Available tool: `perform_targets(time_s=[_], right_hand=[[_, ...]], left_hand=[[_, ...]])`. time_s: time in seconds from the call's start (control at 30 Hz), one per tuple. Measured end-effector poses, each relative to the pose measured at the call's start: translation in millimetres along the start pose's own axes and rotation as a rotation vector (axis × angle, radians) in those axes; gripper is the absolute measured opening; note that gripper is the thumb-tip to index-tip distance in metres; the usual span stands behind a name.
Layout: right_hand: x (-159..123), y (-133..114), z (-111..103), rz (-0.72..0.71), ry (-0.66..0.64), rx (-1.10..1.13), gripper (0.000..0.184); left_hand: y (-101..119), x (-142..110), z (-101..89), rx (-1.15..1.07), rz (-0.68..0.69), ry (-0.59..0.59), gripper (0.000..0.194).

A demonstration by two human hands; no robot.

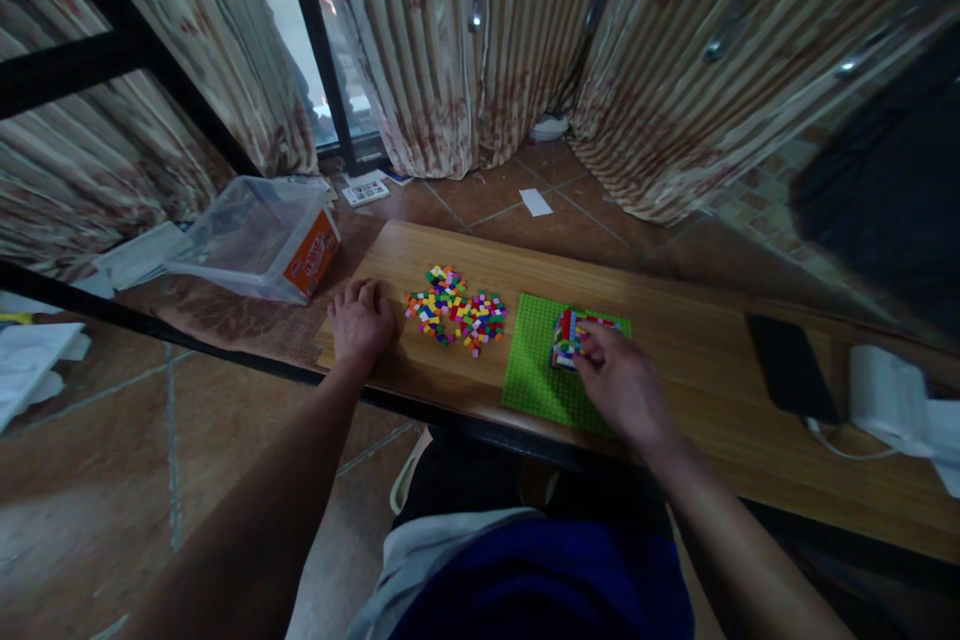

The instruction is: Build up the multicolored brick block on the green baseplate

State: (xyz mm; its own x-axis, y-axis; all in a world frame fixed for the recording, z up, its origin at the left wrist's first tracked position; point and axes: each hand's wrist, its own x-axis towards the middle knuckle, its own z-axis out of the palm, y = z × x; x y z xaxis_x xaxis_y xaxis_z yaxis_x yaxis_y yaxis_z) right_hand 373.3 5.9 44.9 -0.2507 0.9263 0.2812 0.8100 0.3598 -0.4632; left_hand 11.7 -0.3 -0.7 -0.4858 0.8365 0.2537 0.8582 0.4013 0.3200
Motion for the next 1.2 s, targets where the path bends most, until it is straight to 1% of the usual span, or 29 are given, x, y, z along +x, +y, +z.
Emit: perform_targets(time_s=[0.2,0.37,0.47,0.7,1.03,1.2], right_hand=[[-10,8,-4,0.061,0.046,0.062,0.035],[-11,12,-5,0.129,0.108,0.135,0.036],[-10,14,0,0.141,0.151,0.116,0.037],[-11,15,16,0.122,0.229,-0.009,0.040],[-16,13,26,0.129,0.259,0.088,0.036],[-18,12,31,0.127,0.247,0.076,0.037]], left_hand=[[0,0,0.1,-0.001,-0.001,-0.006,0.043],[-1,0,1.8,0.003,0.013,0.008,0.043],[-2,1,2.3,0.007,0.016,0.013,0.044],[0,0,0.7,-0.009,0.009,0.012,0.043],[-1,0,0.3,0.019,0.007,0.000,0.044],[1,0,-1.8,0.020,0.000,-0.011,0.044]])
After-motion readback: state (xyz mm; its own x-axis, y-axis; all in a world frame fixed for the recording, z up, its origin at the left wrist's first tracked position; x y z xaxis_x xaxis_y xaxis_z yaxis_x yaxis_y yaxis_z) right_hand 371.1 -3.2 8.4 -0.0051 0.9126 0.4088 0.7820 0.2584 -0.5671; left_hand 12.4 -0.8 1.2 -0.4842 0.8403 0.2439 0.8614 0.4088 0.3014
